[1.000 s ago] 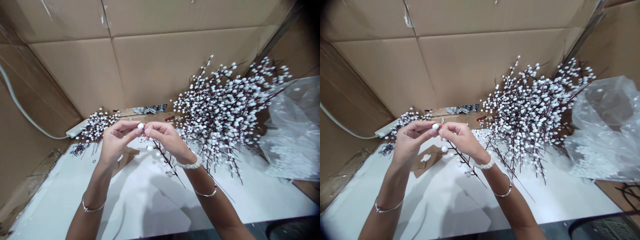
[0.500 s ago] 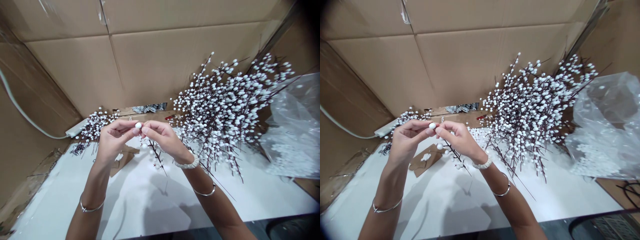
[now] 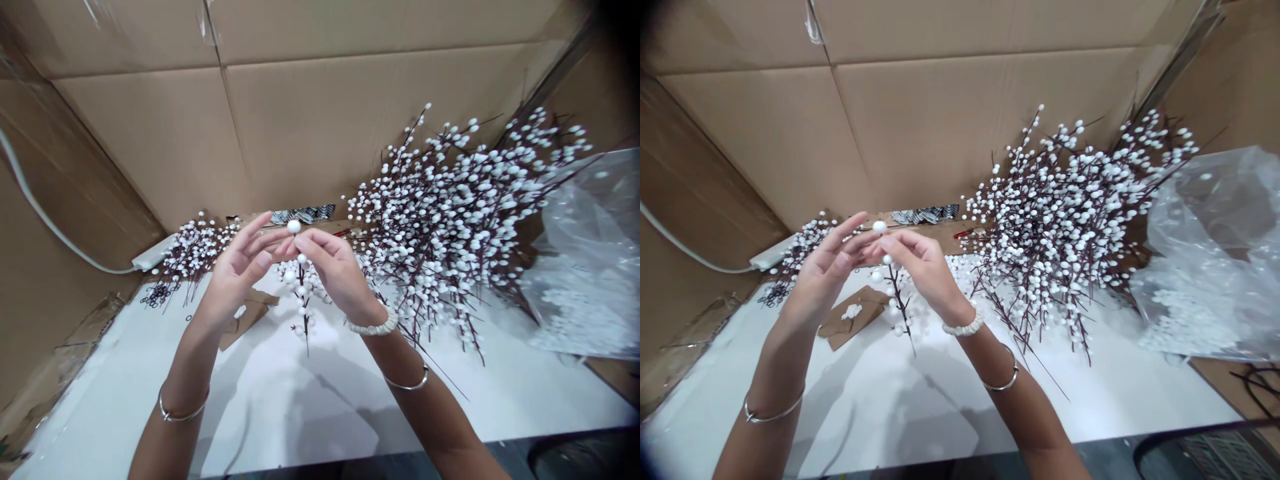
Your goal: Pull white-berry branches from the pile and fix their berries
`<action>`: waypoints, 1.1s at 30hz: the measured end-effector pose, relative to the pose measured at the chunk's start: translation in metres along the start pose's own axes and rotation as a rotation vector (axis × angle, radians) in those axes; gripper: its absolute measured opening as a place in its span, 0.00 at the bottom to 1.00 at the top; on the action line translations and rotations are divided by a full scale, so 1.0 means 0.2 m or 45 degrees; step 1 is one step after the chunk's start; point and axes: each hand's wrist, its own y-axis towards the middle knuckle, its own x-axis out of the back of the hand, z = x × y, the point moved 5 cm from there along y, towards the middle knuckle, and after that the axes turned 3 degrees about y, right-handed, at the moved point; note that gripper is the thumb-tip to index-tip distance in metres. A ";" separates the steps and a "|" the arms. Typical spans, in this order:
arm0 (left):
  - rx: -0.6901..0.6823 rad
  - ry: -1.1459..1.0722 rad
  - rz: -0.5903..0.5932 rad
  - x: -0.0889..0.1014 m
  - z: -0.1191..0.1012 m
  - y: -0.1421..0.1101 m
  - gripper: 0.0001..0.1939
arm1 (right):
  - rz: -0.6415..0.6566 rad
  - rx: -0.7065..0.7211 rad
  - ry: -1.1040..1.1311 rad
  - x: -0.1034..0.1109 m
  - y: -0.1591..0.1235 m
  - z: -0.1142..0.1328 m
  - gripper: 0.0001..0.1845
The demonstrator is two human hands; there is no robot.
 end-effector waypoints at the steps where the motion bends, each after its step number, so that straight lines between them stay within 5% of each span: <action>1: 0.028 0.031 0.101 -0.03 0.01 -0.01 0.33 | -0.059 0.011 0.042 0.02 0.00 0.00 0.11; 5: 0.215 0.257 0.363 -0.15 0.07 -0.05 0.44 | -0.281 -0.031 0.101 0.09 0.01 0.01 0.11; 11: 0.314 0.236 0.283 -0.25 0.15 -0.03 0.15 | -0.379 -0.069 0.096 0.14 0.01 -0.01 0.12; 19: 0.361 0.149 0.126 -0.17 0.17 0.00 0.13 | -0.394 -0.207 0.194 0.18 0.03 -0.04 0.18; 23: 0.327 0.368 -0.148 0.12 0.08 0.04 0.14 | -0.426 -0.269 0.224 0.23 0.04 -0.03 0.24; 28: 0.224 1.281 -0.511 0.75 -0.04 0.17 0.18 | -0.451 -0.253 0.215 0.26 0.04 0.01 0.27; 30: 0.252 1.491 -0.617 0.99 0.00 0.24 0.19 | -0.438 -0.253 0.199 0.25 0.04 0.01 0.27; 33: 0.215 1.315 -0.653 1.24 0.14 0.31 0.20 | -0.414 -0.242 0.201 0.23 0.03 0.02 0.27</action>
